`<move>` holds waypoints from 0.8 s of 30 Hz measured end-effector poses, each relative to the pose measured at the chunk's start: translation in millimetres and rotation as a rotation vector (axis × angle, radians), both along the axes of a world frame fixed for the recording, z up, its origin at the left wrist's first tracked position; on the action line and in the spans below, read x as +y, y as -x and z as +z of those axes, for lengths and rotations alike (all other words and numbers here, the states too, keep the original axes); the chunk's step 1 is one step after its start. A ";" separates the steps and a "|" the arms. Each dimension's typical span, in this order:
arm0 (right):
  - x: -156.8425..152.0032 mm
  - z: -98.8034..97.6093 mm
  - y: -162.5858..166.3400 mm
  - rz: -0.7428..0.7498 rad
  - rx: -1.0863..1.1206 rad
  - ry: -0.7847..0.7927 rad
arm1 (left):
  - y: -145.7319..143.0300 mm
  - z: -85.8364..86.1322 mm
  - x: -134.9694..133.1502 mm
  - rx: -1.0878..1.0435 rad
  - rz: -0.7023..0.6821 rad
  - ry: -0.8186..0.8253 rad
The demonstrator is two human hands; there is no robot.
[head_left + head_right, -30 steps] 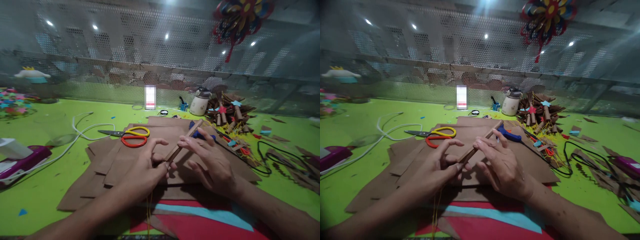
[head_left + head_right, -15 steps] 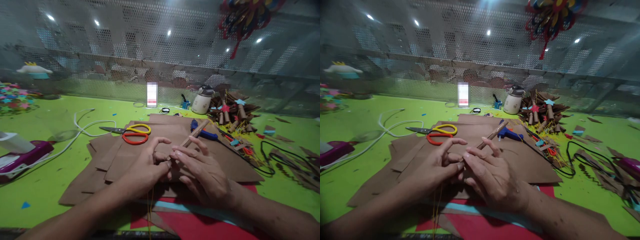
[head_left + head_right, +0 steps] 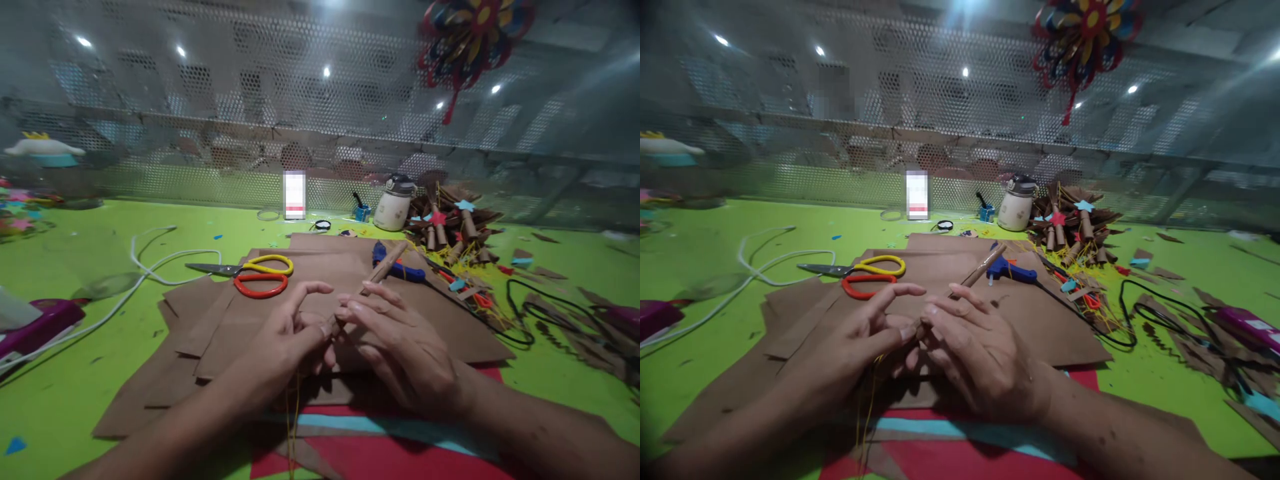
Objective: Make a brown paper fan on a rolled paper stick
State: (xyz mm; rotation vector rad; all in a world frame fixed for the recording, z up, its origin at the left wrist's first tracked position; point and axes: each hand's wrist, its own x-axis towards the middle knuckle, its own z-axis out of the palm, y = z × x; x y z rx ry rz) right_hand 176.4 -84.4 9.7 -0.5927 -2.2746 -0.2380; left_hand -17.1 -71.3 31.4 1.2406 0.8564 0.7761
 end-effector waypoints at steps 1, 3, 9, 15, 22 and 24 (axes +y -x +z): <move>1.6 0.7 -2.5 -0.022 0.012 -0.009 | -0.2 -0.5 0.2 -0.008 0.007 0.001; 5.8 1.4 -7.7 -0.072 0.047 -0.038 | -0.5 -0.8 -0.4 -0.016 0.026 0.003; 22.5 -0.9 -21.0 -0.205 0.122 -0.104 | -1.0 2.6 -3.5 0.015 0.023 0.000; 32.3 -1.8 -27.3 -0.286 0.168 -0.129 | -1.7 3.9 -2.0 0.043 0.039 0.005; 34.4 -1.3 -25.5 -0.355 0.224 -0.119 | -2.2 1.2 -2.2 0.017 0.048 -0.010; 35.9 -1.0 -26.7 -0.365 0.239 -0.124 | -2.1 1.2 -1.9 0.029 0.049 -0.017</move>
